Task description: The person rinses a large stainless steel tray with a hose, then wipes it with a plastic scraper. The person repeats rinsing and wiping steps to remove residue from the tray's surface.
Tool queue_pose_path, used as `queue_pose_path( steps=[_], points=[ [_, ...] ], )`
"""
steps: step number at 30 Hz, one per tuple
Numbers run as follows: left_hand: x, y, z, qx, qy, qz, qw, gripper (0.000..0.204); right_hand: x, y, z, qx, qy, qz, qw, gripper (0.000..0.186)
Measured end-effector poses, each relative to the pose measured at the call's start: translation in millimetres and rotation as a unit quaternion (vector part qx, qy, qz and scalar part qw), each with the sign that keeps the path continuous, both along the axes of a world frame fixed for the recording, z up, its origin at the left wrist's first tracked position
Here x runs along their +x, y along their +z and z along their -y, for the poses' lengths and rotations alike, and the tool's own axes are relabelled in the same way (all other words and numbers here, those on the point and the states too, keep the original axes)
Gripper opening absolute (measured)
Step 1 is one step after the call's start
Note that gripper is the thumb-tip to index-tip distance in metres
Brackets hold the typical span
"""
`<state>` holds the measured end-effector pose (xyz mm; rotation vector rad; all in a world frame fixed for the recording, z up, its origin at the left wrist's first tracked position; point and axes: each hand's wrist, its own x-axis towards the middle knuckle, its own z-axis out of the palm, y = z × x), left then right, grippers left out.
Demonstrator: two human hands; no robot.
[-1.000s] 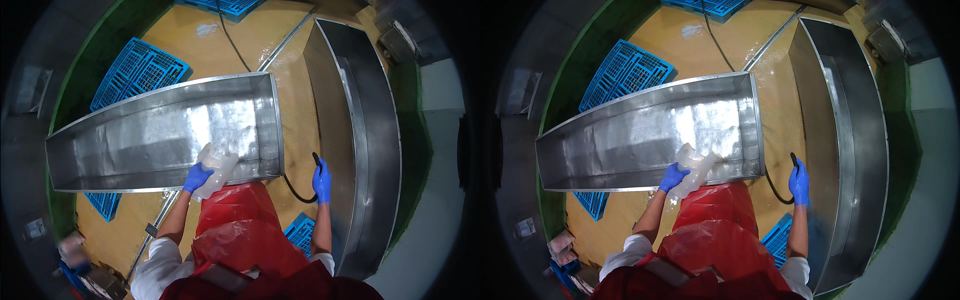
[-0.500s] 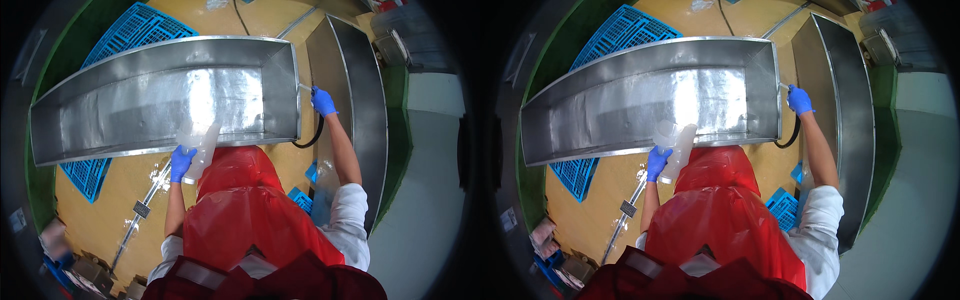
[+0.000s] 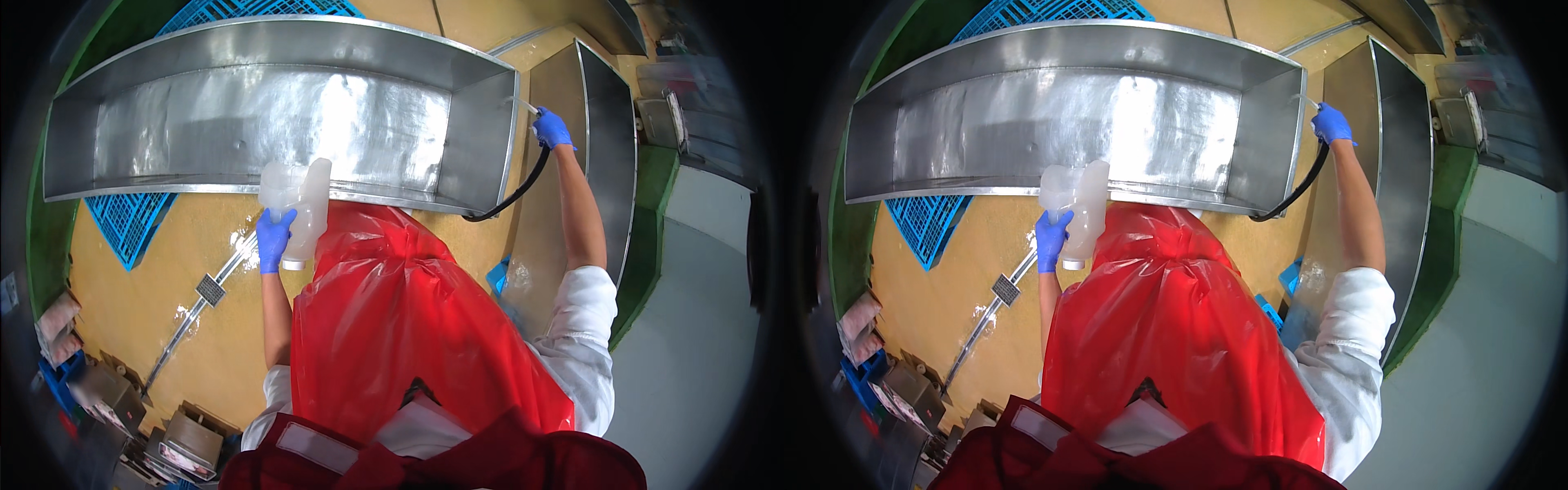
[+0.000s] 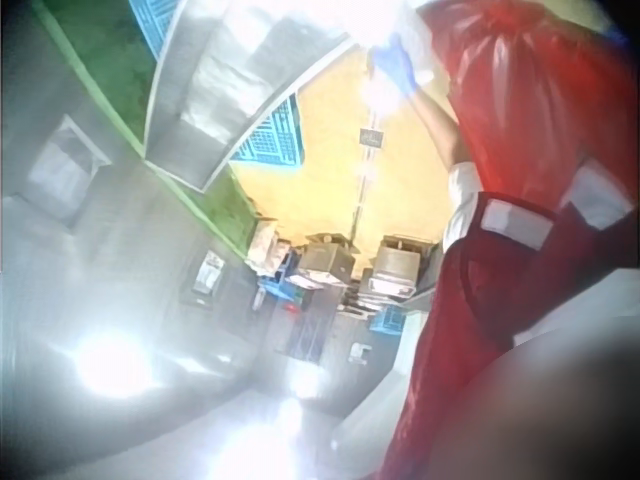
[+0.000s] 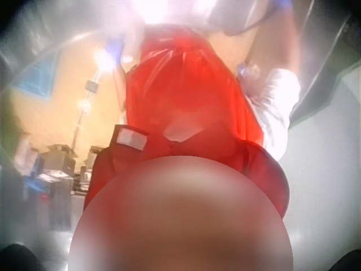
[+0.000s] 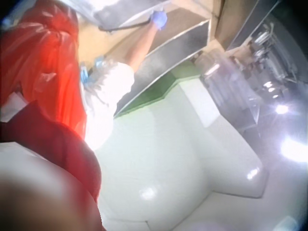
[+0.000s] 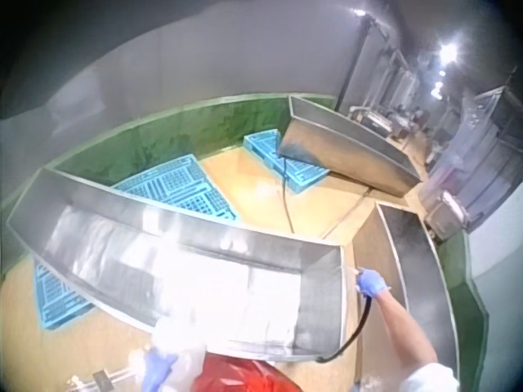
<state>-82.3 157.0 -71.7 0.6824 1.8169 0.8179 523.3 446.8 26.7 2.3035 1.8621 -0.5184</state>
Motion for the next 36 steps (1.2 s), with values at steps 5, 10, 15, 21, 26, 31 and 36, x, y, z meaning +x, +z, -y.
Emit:
queue_pose_path(
  steps=[5,10,15,21,26,31,36],
  points=[
    [16,4,1,-0.038,-0.037,-0.001,0.999,0.036,37,-41,32,-0.181,0.173,0.118,0.961,0.017],
    [25,2,-6,-0.03,-0.072,-0.018,0.997,0.04,82,-103,107,-0.246,0.523,0.163,0.8,0.013],
    [27,12,-15,-0.042,-0.095,-0.024,0.994,0.04,17,-80,160,-0.319,0.05,0.041,0.945,0.013],
    [53,-24,-39,0.11,-0.089,-0.138,0.98,0.04,26,-43,149,-0.226,-0.055,-0.043,0.972,0.019],
    [92,-72,-65,0.23,-0.07,-0.246,0.939,0.037,-3,-16,144,-0.187,-0.088,-0.066,0.976,0.023],
    [102,-116,-73,0.221,-0.306,-0.386,0.842,0.035,-13,-5,156,-0.173,-0.113,-0.058,0.977,0.032],
    [89,-190,-85,0.14,-0.364,-0.357,0.849,0.035,-28,7,165,-0.141,-0.118,-0.052,0.982,0.032]
  ],
)
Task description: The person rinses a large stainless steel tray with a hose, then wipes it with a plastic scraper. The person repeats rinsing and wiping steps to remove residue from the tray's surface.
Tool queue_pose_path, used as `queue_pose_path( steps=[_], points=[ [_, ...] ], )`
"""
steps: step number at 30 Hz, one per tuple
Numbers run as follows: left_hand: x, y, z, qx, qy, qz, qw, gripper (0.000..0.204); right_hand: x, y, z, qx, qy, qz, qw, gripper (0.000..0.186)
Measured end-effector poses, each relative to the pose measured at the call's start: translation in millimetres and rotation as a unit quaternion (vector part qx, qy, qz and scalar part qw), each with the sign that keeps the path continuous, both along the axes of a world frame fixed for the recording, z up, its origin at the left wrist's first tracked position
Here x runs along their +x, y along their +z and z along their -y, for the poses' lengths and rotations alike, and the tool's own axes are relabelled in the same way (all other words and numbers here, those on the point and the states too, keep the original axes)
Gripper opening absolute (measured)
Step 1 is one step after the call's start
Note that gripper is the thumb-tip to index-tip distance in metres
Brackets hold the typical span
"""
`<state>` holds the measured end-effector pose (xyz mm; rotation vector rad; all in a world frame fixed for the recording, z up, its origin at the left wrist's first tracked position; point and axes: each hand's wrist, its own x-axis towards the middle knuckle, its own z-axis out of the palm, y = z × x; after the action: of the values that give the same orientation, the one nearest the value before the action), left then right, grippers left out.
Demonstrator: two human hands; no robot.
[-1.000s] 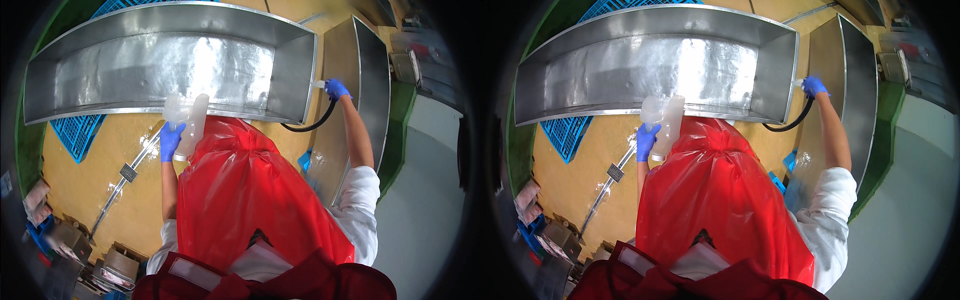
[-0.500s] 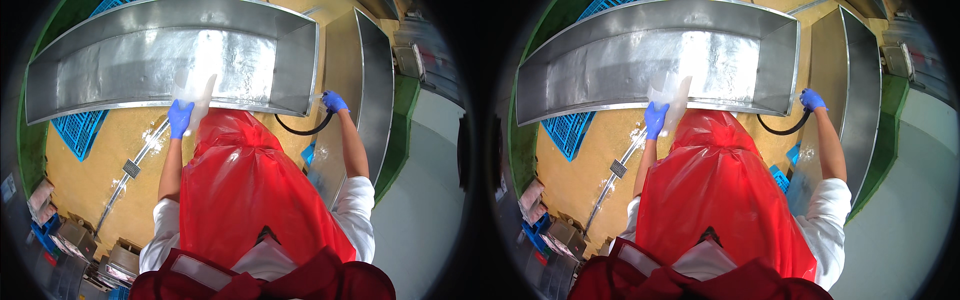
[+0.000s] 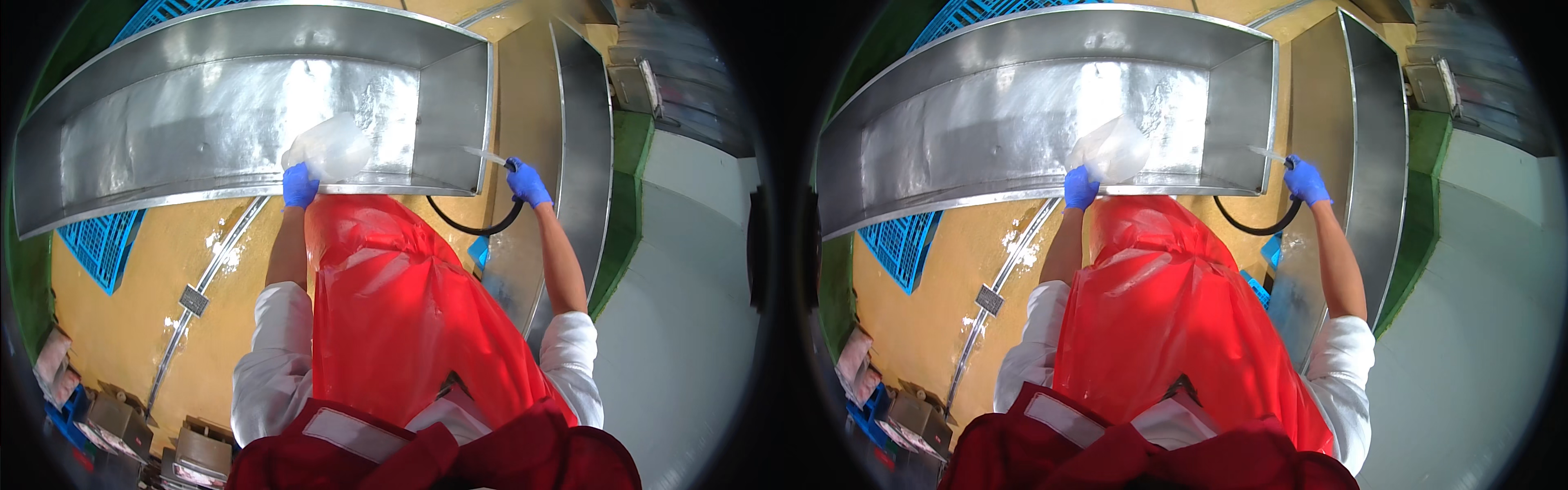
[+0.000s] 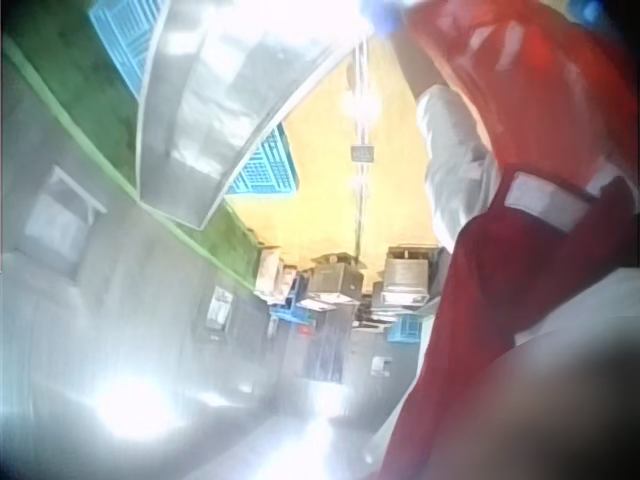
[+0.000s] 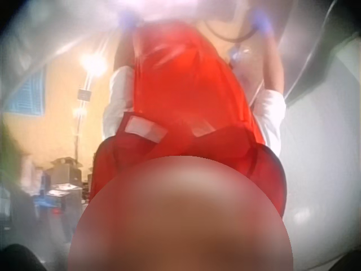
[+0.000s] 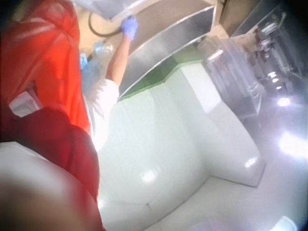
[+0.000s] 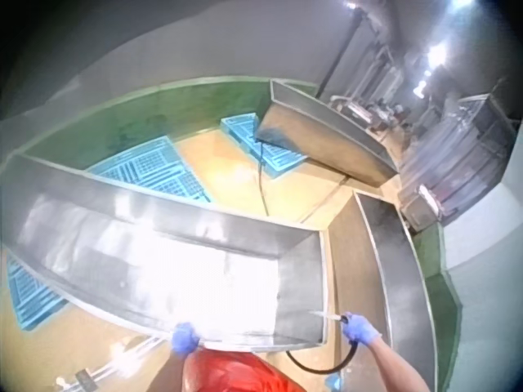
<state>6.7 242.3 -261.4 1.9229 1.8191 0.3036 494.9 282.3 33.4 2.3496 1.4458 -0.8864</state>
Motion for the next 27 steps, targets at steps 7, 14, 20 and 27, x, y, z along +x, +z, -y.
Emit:
queue_pose_path(
  steps=[7,14,20,27],
  points=[
    [19,25,-25,-0.107,0.003,-0.101,0.989,0.049,-4,-27,34,0.054,0.034,0.014,0.998,0.032],
    [38,12,-15,-0.184,-0.009,-0.116,0.976,0.048,5,-44,48,0.07,0.039,0.025,0.996,0.034],
    [56,-5,8,-0.191,-0.02,-0.056,0.98,0.044,-9,-18,52,0.056,-0.015,0.027,0.998,0.034],
    [46,-22,17,-0.2,-0.093,-0.032,0.975,0.036,-30,-10,31,0.056,-0.04,-0.004,0.998,0.034]
  ],
)
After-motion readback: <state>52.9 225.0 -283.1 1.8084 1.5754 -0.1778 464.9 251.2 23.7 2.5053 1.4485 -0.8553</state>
